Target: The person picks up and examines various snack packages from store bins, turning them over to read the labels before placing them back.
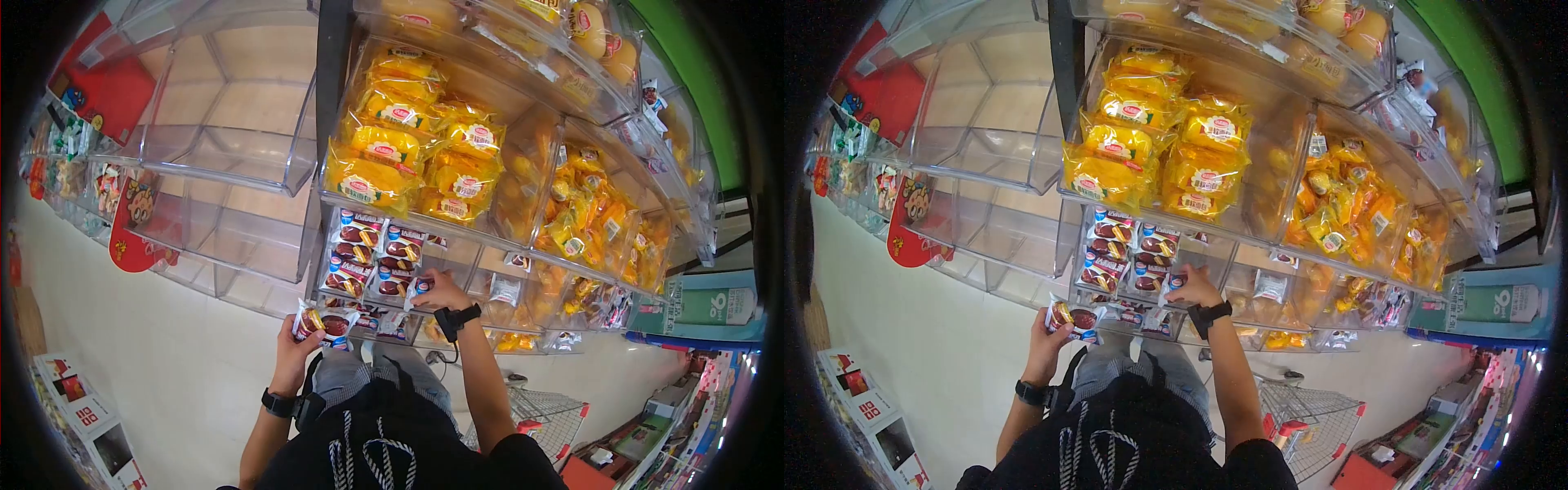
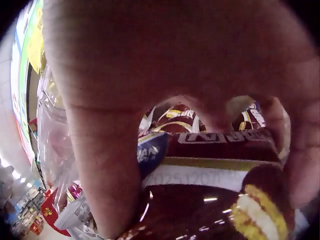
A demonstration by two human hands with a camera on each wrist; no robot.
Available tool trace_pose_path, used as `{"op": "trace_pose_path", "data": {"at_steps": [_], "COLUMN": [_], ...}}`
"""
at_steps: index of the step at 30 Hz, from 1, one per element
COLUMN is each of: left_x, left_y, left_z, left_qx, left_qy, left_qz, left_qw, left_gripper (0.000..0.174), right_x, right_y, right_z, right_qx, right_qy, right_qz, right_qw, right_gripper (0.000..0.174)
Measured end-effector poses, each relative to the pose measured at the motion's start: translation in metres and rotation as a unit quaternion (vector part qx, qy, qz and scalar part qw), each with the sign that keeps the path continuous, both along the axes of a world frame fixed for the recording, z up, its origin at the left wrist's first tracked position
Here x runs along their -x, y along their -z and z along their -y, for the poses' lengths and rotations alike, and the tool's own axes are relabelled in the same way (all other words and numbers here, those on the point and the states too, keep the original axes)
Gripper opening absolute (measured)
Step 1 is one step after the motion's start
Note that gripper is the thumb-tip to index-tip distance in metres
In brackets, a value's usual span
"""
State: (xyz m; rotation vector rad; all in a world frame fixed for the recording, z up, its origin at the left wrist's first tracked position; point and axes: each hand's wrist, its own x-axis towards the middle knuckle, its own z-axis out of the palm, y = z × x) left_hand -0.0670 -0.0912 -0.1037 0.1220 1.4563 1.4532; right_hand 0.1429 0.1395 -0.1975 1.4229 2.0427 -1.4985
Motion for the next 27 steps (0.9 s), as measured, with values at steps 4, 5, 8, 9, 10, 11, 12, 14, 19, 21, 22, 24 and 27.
{"op": "trace_pose_path", "data": {"at_steps": [4, 5, 8, 9, 10, 11, 12, 14, 19, 21, 22, 24, 27], "left_x": [0.0, 0.0, -0.002, -0.001, 0.0, 0.001, 0.002, 0.004, 0.013, 0.017, 0.019, 0.024, 0.031], "left_y": [0.005, 0.006, 0.005, 0.006, 0.007, 0.008, 0.008, 0.011, 0.017, 0.018, 0.019, 0.021, 0.024], "left_z": [0.007, 0.008, 0.01, 0.01, 0.01, 0.011, 0.012, 0.013, 0.015, 0.019, 0.021, 0.026, 0.028], "left_qx": [0.015, 0.016, 0.012, 0.013, 0.013, 0.013, 0.003, -0.006, -0.005, 0.006, 0.018, 0.016, 0.011], "left_qy": [0.0, -0.001, -0.011, -0.014, -0.018, -0.021, -0.029, -0.042, -0.067, -0.08, -0.081, -0.09, -0.085], "left_qz": [-0.001, 0.001, 0.013, 0.019, 0.026, 0.029, 0.03, 0.034, 0.05, 0.043, 0.039, 0.029, 0.024], "left_qw": [1.0, 1.0, 1.0, 1.0, 0.999, 0.999, 0.999, 0.999, 0.997, 0.996, 0.996, 0.995, 0.996], "left_gripper": [0.031, 0.031, 0.031, 0.031, 0.031, 0.031, 0.031, 0.031, 0.03, 0.03, 0.029, 0.029, 0.029], "right_x": [0.002, 0.006, 0.016, 0.03, 0.039, 0.046, 0.052, 0.058, 0.053, 0.056, 0.065, 0.045, 0.04], "right_y": [-0.024, -0.028, -0.01, -0.019, -0.025, -0.029, -0.033, -0.034, 0.007, 0.009, -0.005, 0.03, 0.057], "right_z": [0.013, 0.019, 0.007, 0.008, 0.007, 0.004, 0.003, 0.001, -0.024, -0.036, -0.034, -0.043, -0.035], "right_qx": [-0.118, -0.2, -0.229, -0.326, -0.326, -0.388, -0.446, -0.448, -0.319, -0.224, -0.194, -0.205, -0.276], "right_qy": [0.123, 0.173, 0.236, 0.251, 0.249, 0.254, 0.255, 0.233, 0.138, 0.052, 0.126, 0.053, 0.129], "right_qz": [0.026, 0.044, 0.073, 0.164, 0.166, 0.212, 0.257, 0.306, 0.339, 0.36, 0.355, 0.309, 0.351], "right_qw": [0.985, 0.963, 0.942, 0.897, 0.897, 0.861, 0.818, 0.807, 0.874, 0.904, 0.906, 0.927, 0.885], "right_gripper": [0.077, 0.072, 0.073, 0.065, 0.065, 0.063, 0.061, 0.06, 0.052, 0.04, 0.036, 0.038, 0.035]}}
